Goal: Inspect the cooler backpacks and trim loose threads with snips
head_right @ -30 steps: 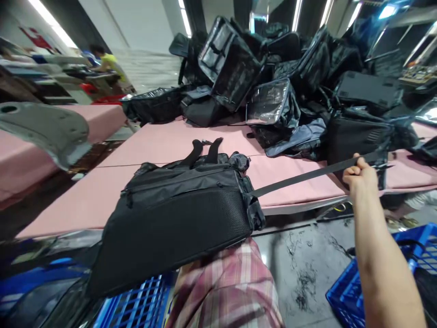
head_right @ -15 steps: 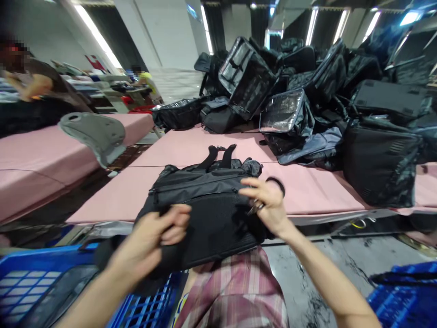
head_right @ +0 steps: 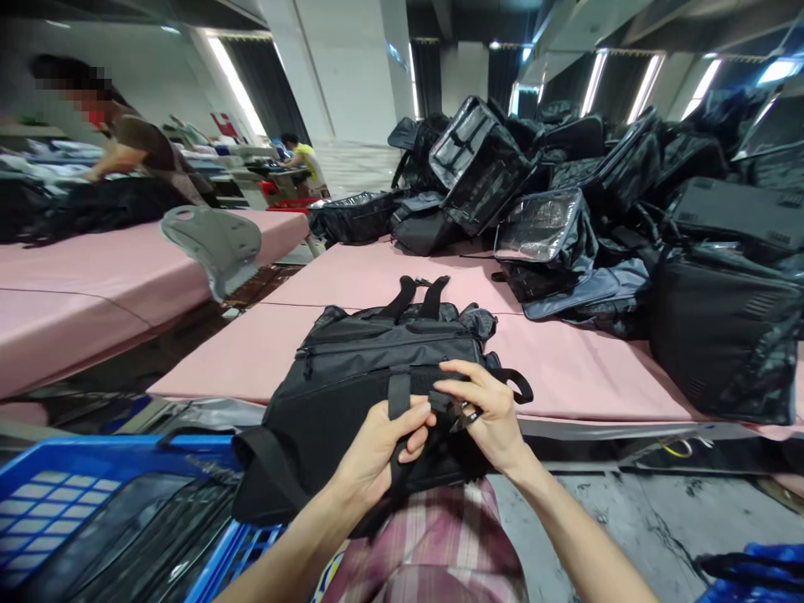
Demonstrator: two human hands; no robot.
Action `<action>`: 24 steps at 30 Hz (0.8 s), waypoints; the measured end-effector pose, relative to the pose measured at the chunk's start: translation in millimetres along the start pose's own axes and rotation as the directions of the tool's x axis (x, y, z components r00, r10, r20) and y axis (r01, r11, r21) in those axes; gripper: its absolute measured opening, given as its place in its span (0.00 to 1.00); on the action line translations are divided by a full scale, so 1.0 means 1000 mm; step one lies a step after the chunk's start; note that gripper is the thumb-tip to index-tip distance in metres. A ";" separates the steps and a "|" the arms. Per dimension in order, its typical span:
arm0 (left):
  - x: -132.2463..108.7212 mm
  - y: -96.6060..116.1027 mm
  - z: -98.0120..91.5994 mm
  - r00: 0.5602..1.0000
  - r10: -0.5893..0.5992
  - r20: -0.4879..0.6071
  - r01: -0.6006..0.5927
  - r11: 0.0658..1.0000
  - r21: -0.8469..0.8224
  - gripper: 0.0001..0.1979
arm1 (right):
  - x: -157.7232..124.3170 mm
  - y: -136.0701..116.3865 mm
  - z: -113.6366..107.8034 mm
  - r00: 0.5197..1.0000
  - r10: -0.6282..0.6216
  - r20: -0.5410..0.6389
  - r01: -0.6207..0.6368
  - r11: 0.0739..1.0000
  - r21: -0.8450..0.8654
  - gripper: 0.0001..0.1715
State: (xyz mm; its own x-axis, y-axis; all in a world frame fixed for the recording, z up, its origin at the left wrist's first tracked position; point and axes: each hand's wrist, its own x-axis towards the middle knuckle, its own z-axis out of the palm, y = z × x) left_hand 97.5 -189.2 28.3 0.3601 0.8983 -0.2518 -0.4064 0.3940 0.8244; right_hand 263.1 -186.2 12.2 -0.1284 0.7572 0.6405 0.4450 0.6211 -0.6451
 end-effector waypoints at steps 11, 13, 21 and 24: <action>0.013 -0.005 0.007 0.975 0.177 -0.134 -0.156 0.976 0.153 0.14 | -0.026 -0.017 -0.018 0.985 -0.026 -0.170 -0.048 0.907 -0.419 0.08; 0.013 -0.006 0.008 0.977 0.167 -0.132 -0.146 0.977 0.152 0.14 | -0.024 -0.017 -0.017 0.985 -0.101 -0.137 0.029 0.892 -0.451 0.08; 0.013 -0.010 0.006 0.960 0.240 -0.143 -0.186 0.932 0.312 0.11 | -0.020 -0.016 -0.013 0.984 -0.153 -0.088 0.096 0.883 -0.459 0.10; 0.013 -0.010 0.005 0.957 0.258 -0.133 -0.187 0.898 0.397 0.09 | -0.019 -0.018 -0.014 0.986 -0.158 -0.045 0.117 0.868 -0.483 0.09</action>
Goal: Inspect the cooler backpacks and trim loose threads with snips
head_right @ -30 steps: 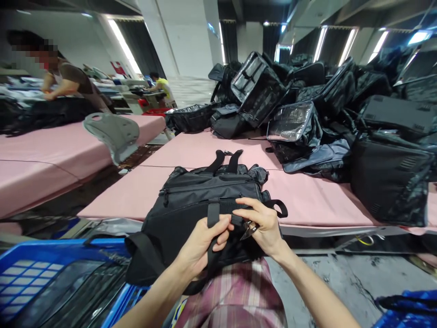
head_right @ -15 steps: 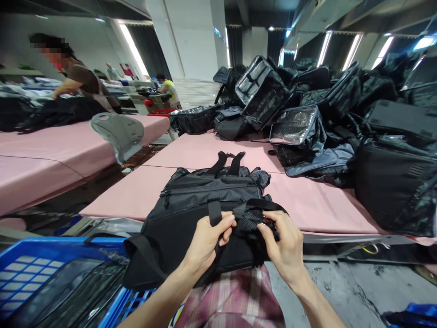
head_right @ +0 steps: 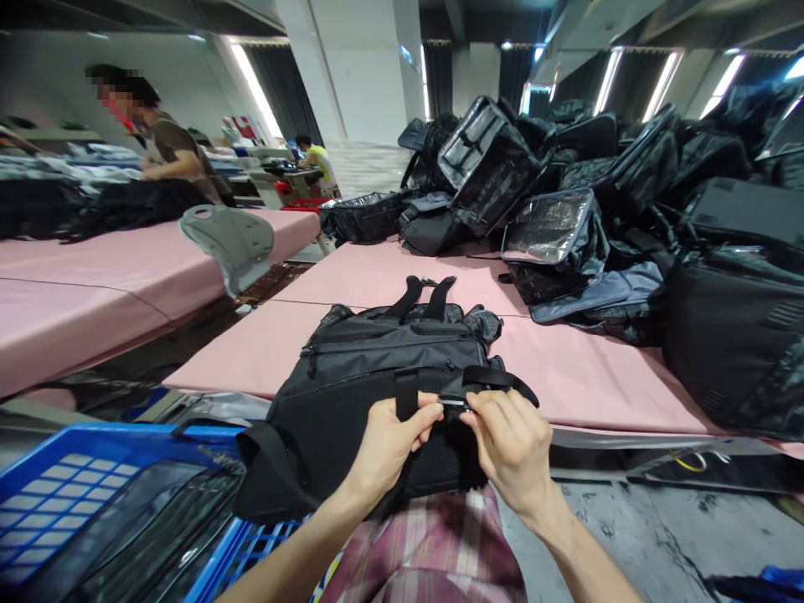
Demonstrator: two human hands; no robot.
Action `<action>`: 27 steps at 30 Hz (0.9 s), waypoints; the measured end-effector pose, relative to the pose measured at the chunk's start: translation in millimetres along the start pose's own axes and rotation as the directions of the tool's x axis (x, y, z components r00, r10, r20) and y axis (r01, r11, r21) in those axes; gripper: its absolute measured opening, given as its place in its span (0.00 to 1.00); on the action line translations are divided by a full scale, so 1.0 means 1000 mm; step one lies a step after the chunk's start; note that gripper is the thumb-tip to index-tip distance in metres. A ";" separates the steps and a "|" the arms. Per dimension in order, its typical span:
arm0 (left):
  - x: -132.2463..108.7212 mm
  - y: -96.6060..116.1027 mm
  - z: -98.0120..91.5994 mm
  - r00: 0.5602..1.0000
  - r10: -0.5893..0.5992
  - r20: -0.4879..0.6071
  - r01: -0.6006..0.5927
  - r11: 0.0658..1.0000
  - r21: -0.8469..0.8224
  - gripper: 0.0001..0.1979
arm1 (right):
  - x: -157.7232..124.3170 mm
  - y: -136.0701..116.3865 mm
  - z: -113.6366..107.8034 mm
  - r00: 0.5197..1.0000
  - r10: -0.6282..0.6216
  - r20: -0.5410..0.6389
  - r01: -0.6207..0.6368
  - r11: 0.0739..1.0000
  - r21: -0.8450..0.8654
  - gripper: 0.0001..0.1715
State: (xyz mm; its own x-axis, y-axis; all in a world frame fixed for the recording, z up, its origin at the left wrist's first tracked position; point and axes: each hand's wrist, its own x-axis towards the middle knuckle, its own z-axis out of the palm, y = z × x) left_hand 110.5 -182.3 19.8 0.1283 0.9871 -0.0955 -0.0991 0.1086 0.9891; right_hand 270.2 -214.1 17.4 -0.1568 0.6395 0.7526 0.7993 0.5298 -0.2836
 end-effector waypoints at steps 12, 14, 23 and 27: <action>0.001 0.009 -0.013 0.960 -0.165 0.227 0.210 0.959 -0.192 0.15 | 0.012 -0.004 0.012 0.997 -0.033 0.072 0.023 0.989 0.146 0.15; 0.001 0.008 -0.014 0.981 -0.134 0.137 0.154 0.977 -0.145 0.14 | 0.017 -0.004 0.016 0.990 0.087 0.109 -0.115 0.953 0.282 0.11; 0.005 0.005 -0.006 0.998 -0.066 -0.012 0.064 0.994 -0.088 0.17 | 0.029 0.014 0.024 0.782 0.445 0.436 -0.623 0.547 0.559 0.14; 0.011 0.004 -0.006 0.997 -0.078 -0.014 0.076 0.991 -0.111 0.19 | 0.016 0.023 0.014 0.912 0.402 0.084 -0.407 0.857 0.317 0.15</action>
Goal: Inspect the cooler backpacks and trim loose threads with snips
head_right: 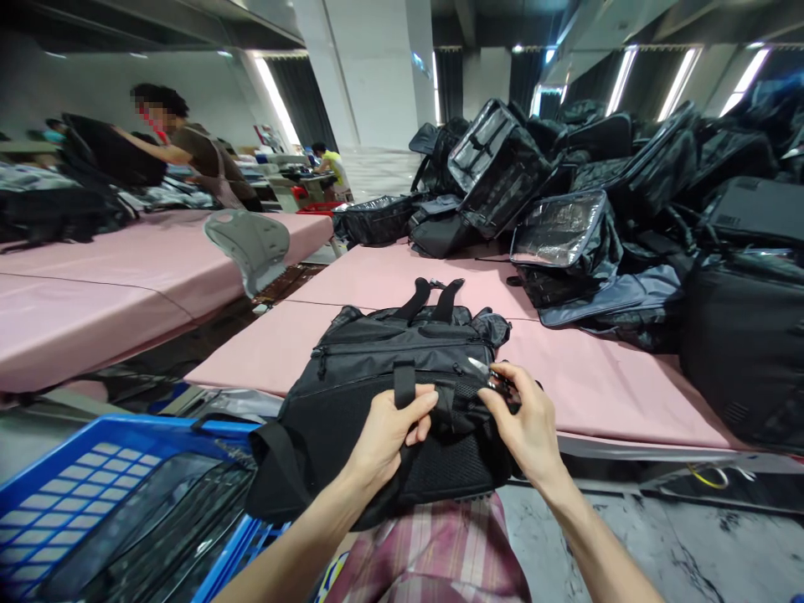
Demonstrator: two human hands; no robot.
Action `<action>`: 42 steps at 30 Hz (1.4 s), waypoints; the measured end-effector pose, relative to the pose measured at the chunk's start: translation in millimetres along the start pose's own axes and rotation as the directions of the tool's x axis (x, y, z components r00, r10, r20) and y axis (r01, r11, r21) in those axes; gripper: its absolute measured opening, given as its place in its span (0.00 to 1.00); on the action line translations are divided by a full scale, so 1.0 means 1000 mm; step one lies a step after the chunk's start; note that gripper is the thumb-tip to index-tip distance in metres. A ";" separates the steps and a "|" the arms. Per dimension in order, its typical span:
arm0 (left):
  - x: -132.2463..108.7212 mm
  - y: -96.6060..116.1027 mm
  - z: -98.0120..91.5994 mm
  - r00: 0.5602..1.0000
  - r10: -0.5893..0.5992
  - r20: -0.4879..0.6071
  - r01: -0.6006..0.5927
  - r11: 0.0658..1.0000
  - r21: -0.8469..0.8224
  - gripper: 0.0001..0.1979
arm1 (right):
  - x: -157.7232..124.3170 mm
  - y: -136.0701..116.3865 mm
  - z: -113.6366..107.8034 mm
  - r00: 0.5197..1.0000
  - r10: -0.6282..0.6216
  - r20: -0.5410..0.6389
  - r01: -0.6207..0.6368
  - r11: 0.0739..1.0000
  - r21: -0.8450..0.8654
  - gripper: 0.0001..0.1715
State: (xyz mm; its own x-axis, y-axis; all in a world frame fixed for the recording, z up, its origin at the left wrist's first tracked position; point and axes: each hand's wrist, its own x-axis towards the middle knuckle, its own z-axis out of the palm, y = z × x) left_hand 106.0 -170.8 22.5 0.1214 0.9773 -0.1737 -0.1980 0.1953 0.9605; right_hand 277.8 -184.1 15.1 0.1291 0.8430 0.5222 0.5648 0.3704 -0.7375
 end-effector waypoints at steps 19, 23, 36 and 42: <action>0.000 -0.005 0.004 0.995 -0.053 0.090 0.047 0.997 0.058 0.19 | -0.008 0.002 -0.015 0.927 -0.372 0.046 0.372 0.896 -0.241 0.06; -0.003 -0.005 0.002 0.964 -0.113 0.239 0.091 0.990 0.104 0.17 | 0.004 0.002 -0.013 0.998 -0.014 0.054 0.010 0.998 0.070 0.12; -0.009 0.008 -0.008 0.998 0.027 0.056 -0.018 0.987 -0.160 0.13 | 0.019 -0.009 0.017 0.955 0.116 0.274 -0.172 0.966 0.192 0.15; 0.000 0.006 -0.009 0.997 -0.048 0.066 0.065 0.954 -0.292 0.15 | -0.001 0.003 0.009 0.957 -0.290 -0.009 0.282 0.938 -0.201 0.08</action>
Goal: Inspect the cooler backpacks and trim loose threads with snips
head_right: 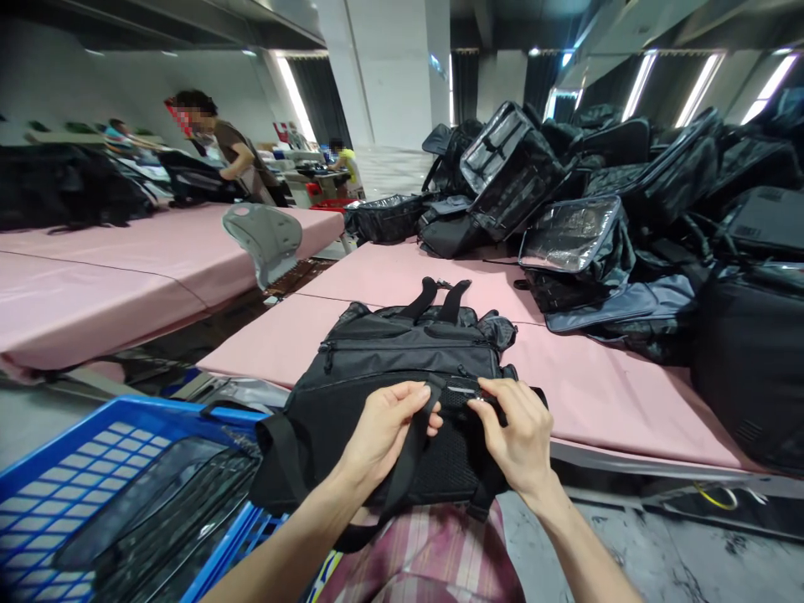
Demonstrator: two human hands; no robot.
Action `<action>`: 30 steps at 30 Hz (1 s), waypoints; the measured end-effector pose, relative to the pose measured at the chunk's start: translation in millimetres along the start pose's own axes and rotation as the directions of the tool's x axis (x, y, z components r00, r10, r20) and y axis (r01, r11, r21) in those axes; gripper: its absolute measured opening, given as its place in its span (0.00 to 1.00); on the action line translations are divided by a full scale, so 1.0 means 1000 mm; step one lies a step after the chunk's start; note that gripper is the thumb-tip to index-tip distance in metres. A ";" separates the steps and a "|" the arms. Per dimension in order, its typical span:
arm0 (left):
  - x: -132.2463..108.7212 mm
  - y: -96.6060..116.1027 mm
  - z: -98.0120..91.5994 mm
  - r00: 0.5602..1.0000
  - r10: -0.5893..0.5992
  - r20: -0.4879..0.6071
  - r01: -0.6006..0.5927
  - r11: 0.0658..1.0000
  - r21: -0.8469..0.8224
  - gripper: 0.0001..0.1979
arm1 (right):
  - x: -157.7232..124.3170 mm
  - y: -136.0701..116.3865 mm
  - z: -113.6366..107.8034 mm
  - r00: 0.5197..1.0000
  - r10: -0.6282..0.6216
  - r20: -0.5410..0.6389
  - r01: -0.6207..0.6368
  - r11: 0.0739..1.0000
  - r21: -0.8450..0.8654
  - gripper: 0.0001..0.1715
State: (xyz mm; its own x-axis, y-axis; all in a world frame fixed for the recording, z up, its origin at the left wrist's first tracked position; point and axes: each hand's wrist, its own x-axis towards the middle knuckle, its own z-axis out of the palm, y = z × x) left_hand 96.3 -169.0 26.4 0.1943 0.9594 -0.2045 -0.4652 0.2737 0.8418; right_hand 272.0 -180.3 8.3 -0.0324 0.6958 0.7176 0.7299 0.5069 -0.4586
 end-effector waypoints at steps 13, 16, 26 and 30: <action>0.002 -0.001 0.001 0.993 -0.099 0.063 0.102 0.993 -0.053 0.16 | 0.001 -0.001 -0.002 0.980 -0.196 0.021 0.197 0.980 -0.035 0.09; 0.001 -0.003 0.002 0.996 -0.065 0.058 0.066 0.998 -0.003 0.15 | 0.001 -0.001 -0.005 0.999 -0.046 0.017 0.044 0.994 0.095 0.05; -0.004 -0.003 0.004 0.984 0.176 0.005 -0.167 0.923 0.347 0.11 | 0.001 -0.012 -0.001 0.972 -0.233 -0.012 0.230 0.964 -0.132 0.12; -0.004 -0.004 0.004 0.988 0.152 0.031 -0.152 0.910 0.386 0.10 | 0.003 -0.015 -0.001 0.962 -0.272 -0.008 0.266 0.947 -0.182 0.11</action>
State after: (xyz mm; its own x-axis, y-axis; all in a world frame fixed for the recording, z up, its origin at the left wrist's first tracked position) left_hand 101.1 -174.7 25.8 0.1481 0.9872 -0.0591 -0.1190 0.0771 0.9899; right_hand 261.5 -186.8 18.1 -0.2242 0.5280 0.8191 0.8068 0.5720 -0.1478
